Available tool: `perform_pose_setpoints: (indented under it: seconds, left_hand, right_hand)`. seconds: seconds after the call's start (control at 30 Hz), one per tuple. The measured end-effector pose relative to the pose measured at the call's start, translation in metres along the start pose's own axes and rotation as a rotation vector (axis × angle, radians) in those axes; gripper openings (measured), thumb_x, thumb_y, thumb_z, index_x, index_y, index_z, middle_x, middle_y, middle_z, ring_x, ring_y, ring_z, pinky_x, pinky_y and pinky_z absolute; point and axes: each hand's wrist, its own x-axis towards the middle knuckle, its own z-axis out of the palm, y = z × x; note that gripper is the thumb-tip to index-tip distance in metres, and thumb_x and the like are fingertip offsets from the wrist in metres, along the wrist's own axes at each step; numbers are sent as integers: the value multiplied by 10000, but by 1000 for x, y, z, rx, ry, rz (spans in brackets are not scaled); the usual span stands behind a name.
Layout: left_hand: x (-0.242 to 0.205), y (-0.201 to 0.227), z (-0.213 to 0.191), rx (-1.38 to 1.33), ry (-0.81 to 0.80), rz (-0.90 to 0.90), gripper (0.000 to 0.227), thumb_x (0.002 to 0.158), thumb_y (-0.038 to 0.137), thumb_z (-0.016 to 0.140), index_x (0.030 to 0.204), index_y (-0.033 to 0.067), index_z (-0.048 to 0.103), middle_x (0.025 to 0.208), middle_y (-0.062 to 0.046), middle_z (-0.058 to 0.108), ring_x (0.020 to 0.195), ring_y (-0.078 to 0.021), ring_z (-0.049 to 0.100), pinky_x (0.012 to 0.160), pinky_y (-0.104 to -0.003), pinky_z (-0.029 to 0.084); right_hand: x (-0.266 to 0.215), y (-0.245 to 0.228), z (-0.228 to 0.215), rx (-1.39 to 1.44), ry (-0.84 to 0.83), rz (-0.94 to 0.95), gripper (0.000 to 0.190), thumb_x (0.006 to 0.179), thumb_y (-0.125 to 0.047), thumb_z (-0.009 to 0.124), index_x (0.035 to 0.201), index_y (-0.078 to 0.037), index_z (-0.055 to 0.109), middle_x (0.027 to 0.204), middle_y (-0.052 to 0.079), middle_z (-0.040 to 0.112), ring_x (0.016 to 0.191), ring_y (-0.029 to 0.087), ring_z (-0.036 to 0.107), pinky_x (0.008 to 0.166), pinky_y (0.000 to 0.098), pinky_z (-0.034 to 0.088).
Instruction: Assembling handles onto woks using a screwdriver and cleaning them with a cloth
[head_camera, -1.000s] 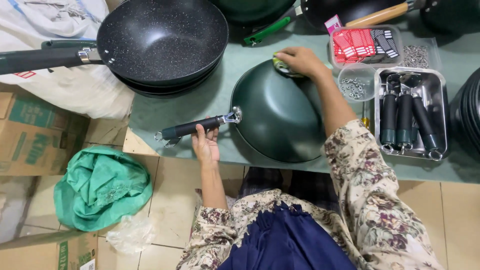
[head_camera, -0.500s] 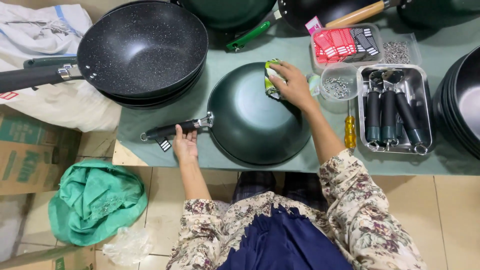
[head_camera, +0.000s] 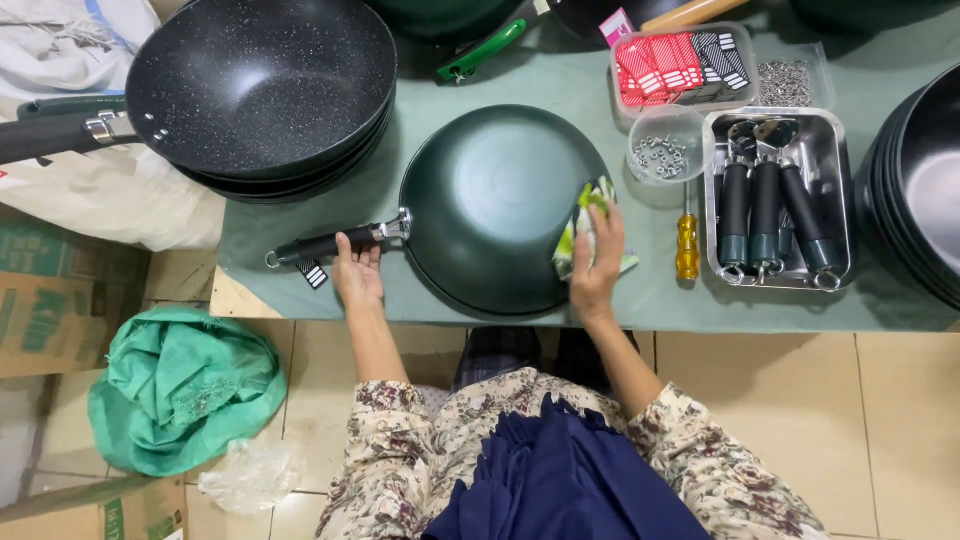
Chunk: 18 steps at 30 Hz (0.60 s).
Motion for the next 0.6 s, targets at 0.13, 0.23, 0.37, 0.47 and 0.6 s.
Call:
perform_pose_setpoints:
  seconds: [0.13, 0.23, 0.37, 0.47, 0.6]
  left_hand:
    - [6, -2, -6, -31, -28, -16, 469, 930, 354, 813, 1160, 84, 507, 1157, -130, 633, 1135, -343, 676, 995, -494, 602]
    - [3, 1, -4, -50, -43, -14, 480, 932, 329, 819, 1163, 50, 505, 1191, -176, 622, 1189, -398, 644, 1037, -557, 552]
    - [15, -5, -12, -73, -102, -19, 462, 926, 325, 823, 1118, 63, 496, 1167, -173, 630, 1166, -406, 656, 1021, -560, 566]
    - [4, -4, -7, -93, -110, -5, 462, 927, 315, 820, 1115, 57, 487, 1172, -187, 640, 1157, -416, 661, 1016, -570, 564]
    - [-2, -2, 1, -83, -78, 14, 464, 935, 319, 808, 1116, 54, 472, 1178, -181, 648, 1156, -398, 664, 1024, -556, 558]
  right_hand:
    - [-42, -24, 21, -295, -46, -377, 427, 1012, -256, 666, 1424, -142, 653, 1558, 200, 486, 1483, 454, 354, 1214, 574, 119]
    - [-43, -52, 33, -342, -133, -649, 355, 981, -371, 642, 1324, -327, 720, 1444, 77, 625, 1387, 397, 515, 1184, 689, 166]
    - [-1, -69, 45, -324, -186, -691, 294, 999, -405, 606, 1260, -387, 740, 1395, 7, 668, 1332, 295, 587, 1188, 632, 220]
    - [27, -69, 63, -366, -236, -598, 271, 1027, -395, 606, 1270, -353, 718, 1375, 34, 654, 1334, 300, 556, 1148, 603, 214]
    - [43, -83, 106, -447, -269, -596, 279, 996, -382, 667, 1250, -273, 698, 1370, 101, 615, 1324, 371, 511, 1059, 641, 271]
